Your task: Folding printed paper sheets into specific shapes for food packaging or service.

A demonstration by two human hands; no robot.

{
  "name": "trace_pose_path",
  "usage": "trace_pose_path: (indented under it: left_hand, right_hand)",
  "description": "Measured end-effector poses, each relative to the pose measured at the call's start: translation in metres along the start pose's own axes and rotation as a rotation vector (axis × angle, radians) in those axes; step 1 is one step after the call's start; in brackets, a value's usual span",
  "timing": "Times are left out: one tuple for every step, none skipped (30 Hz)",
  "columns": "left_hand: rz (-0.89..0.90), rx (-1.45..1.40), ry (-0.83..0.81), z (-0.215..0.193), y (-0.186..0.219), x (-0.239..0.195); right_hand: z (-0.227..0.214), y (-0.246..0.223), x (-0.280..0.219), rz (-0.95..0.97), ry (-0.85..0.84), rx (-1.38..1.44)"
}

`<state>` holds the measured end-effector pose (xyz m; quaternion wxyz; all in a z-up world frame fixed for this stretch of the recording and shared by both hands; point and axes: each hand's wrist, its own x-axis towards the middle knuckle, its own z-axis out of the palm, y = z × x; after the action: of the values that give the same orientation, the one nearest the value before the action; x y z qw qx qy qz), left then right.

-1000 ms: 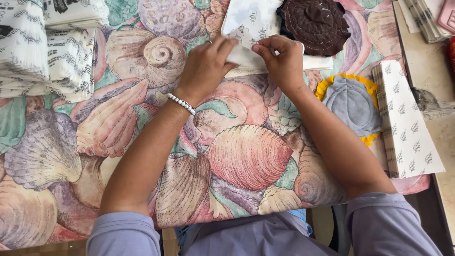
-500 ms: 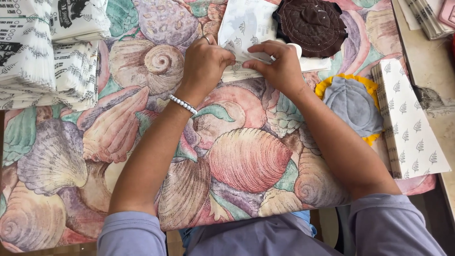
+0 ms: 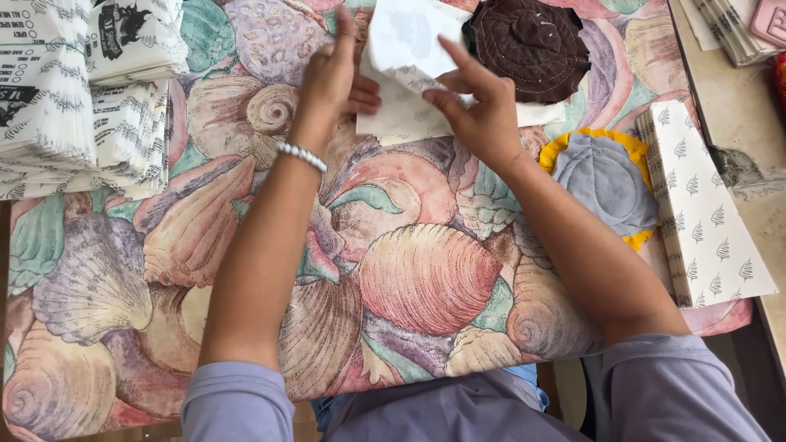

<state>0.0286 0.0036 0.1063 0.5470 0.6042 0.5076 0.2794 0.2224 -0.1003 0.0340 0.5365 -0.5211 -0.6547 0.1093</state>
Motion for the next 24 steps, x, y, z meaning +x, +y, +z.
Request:
trace_pose_path:
  left_hand:
    - [-0.249,-0.033,-0.136,0.000,0.013,-0.001]
    - [-0.246,-0.032,-0.138,0.001,0.005,0.006]
    - [-0.248,-0.114,-0.098,0.006,0.000,0.015]
    - [-0.251,-0.197,-0.059,0.011,-0.005,0.024]
    - [-0.243,-0.196,-0.078,0.014,-0.013,0.029]
    - [-0.207,-0.049,-0.029,0.017,-0.020,0.035]
    - [-0.170,0.099,0.025,0.019,-0.028,0.041]
    - [-0.161,0.100,0.010,0.025,-0.039,0.051]
    - [-0.036,0.226,0.029,0.030,-0.050,0.061]
    - [0.091,0.349,0.049,0.034,-0.061,0.071]
    - [0.096,0.347,0.043,0.039,-0.055,0.068]
    - [0.150,0.381,0.056,0.044,-0.050,0.064]
    - [0.200,0.416,0.071,0.047,-0.047,0.059]
    - [0.200,0.417,0.067,0.045,-0.045,0.059]
    - [0.279,0.464,0.118,0.043,-0.043,0.058]
    - [0.358,0.510,0.169,0.041,-0.040,0.058]
    - [0.361,0.512,0.166,0.036,-0.023,0.040]
    - [0.359,0.505,0.151,0.032,-0.006,0.023]
    - [0.354,0.497,0.134,0.028,0.009,0.004]
    - [0.355,0.499,0.130,0.018,0.013,-0.005]
    - [0.412,0.541,0.167,0.008,0.019,-0.014]
    - [0.468,0.583,0.204,-0.003,0.024,-0.023]
    - [0.471,0.583,0.205,-0.017,0.022,-0.035]
    - [0.530,0.611,0.220,-0.032,0.021,-0.048]
  right_hand:
    - [-0.002,-0.002,0.001,0.030,-0.083,0.036]
    - [-0.003,-0.006,0.001,0.029,-0.080,0.035]
    - [-0.009,-0.010,0.003,-0.021,-0.060,-0.111]
    - [-0.016,-0.014,0.004,-0.070,-0.041,-0.257]
    - [-0.018,-0.006,0.005,-0.066,-0.031,-0.274]
    - [-0.020,0.004,0.007,0.027,-0.103,-0.496]
    - [-0.021,0.013,0.008,0.122,-0.176,-0.713]
    - [-0.023,0.014,0.009,0.130,-0.166,-0.725]
    - [-0.023,0.015,0.010,0.227,-0.247,-0.723]
    - [-0.023,0.017,0.011,0.323,-0.329,-0.718]
    - [-0.023,0.026,0.011,0.327,-0.324,-0.723]
    - [-0.023,0.035,0.010,0.280,-0.281,-0.742]
    - [-0.021,0.044,0.009,0.232,-0.243,-0.756]
    - [-0.022,0.050,0.007,0.235,-0.242,-0.757]
    - [-0.023,0.055,0.007,0.182,-0.210,-0.784]
    - [-0.024,0.061,0.007,0.129,-0.178,-0.809]
    - [-0.023,0.063,0.008,0.132,-0.174,-0.810]
    - [-0.022,0.065,0.008,0.134,-0.170,-0.817]
    - [-0.022,0.067,0.006,0.137,-0.168,-0.824]
    - [-0.022,0.070,0.006,0.141,-0.166,-0.824]
    - [-0.023,0.073,0.007,0.133,-0.141,-0.818]
    - [-0.023,0.076,0.008,0.125,-0.117,-0.812]
    - [-0.029,0.067,0.010,0.123,-0.114,-0.813]
    - [-0.033,0.057,0.012,0.163,-0.138,-0.733]
